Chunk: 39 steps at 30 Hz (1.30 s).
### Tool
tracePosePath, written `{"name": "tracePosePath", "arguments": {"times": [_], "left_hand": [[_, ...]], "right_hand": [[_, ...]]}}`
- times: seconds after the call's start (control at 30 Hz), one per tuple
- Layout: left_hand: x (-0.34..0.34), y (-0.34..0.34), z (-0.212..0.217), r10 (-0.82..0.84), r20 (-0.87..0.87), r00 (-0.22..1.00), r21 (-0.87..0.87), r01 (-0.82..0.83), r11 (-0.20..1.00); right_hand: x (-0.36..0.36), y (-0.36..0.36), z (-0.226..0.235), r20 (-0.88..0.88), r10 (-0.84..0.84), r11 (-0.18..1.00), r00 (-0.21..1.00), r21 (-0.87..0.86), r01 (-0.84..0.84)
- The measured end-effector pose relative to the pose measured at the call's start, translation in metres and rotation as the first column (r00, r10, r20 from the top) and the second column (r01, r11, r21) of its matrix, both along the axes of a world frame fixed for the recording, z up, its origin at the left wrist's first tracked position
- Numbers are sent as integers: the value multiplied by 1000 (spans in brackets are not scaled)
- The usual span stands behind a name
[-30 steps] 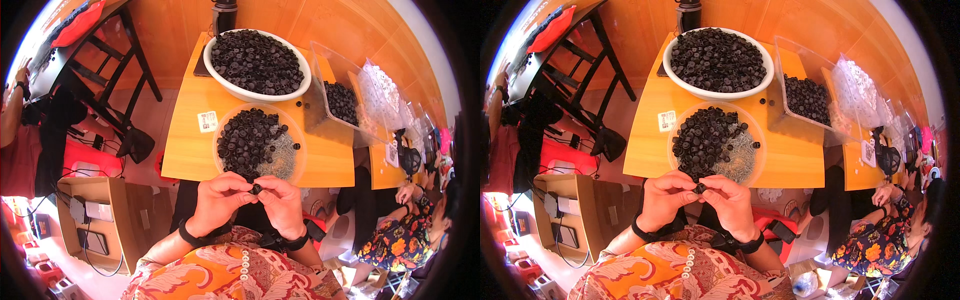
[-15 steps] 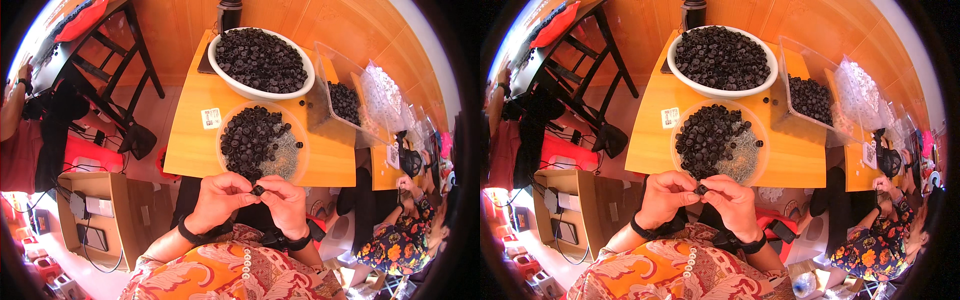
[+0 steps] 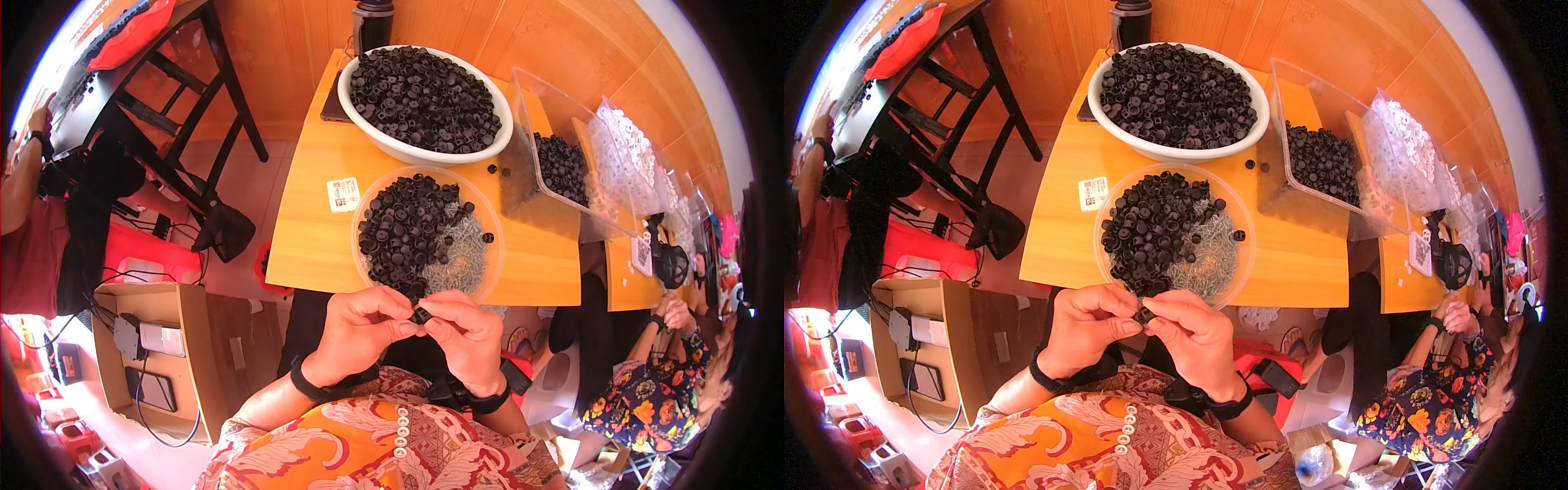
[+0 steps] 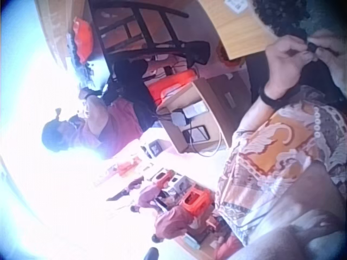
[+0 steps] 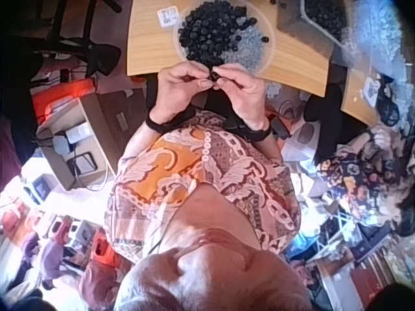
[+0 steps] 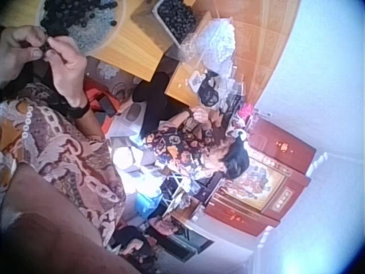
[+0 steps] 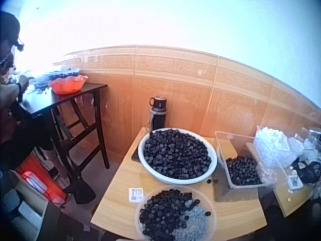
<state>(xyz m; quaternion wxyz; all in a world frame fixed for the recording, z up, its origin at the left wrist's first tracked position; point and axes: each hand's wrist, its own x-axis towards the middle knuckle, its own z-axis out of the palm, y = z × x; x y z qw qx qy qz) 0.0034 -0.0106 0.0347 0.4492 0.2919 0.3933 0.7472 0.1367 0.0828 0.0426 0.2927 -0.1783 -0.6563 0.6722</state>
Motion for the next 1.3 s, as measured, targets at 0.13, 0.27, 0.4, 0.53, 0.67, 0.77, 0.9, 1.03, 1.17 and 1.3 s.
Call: {"name": "tracePosePath", "arguments": {"times": [0.13, 0.27, 0.4, 0.53, 0.67, 0.77, 0.9, 1.03, 1.17, 1.3], "left_hand": [[-2, 1, -2, -20, -29, 999, 18, 20, 1000], [-6, 5, -12, -128, 132, 983, 112, 114, 987], [-4, 11, -4, -189, 252, 949, 106, 167, 980], [-2, 10, -11, -222, 221, 950, 106, 203, 974], [1, 14, -17, -210, 226, 951, 195, 167, 967], [2, 17, -17, -223, 240, 945, 229, 168, 959], [1, 21, -21, -211, 218, 953, 287, 144, 947], [-3, 22, -25, -206, 212, 955, 302, 137, 943], [-9, 25, -20, -243, 207, 948, 294, 177, 939], [-12, 22, -20, -287, 239, 928, 313, 207, 927]], "right_hand": [[0, -1, 3, -6, -7, 996, 1000, 88, 8], [-1, -3, -2, -50, -1, 999, 999, -38, -1], [-1, -6, -3, -117, -28, 989, 993, -150, 11], [-1, -4, -10, -176, -23, 985, 984, -173, -8], [-2, -7, -11, -177, -87, 984, 980, -170, 57], [-3, -9, -13, -180, -108, 977, 978, -202, 71], [-11, -12, -12, -193, -150, 969, 970, -225, 105], [-15, -11, -8, -193, -131, 985, 972, -140, 105], [-16, -2, 1, -82, -93, 995, 992, 17, 95], [-18, -2, -2, -66, -88, 996, 994, 6, 88]]}}
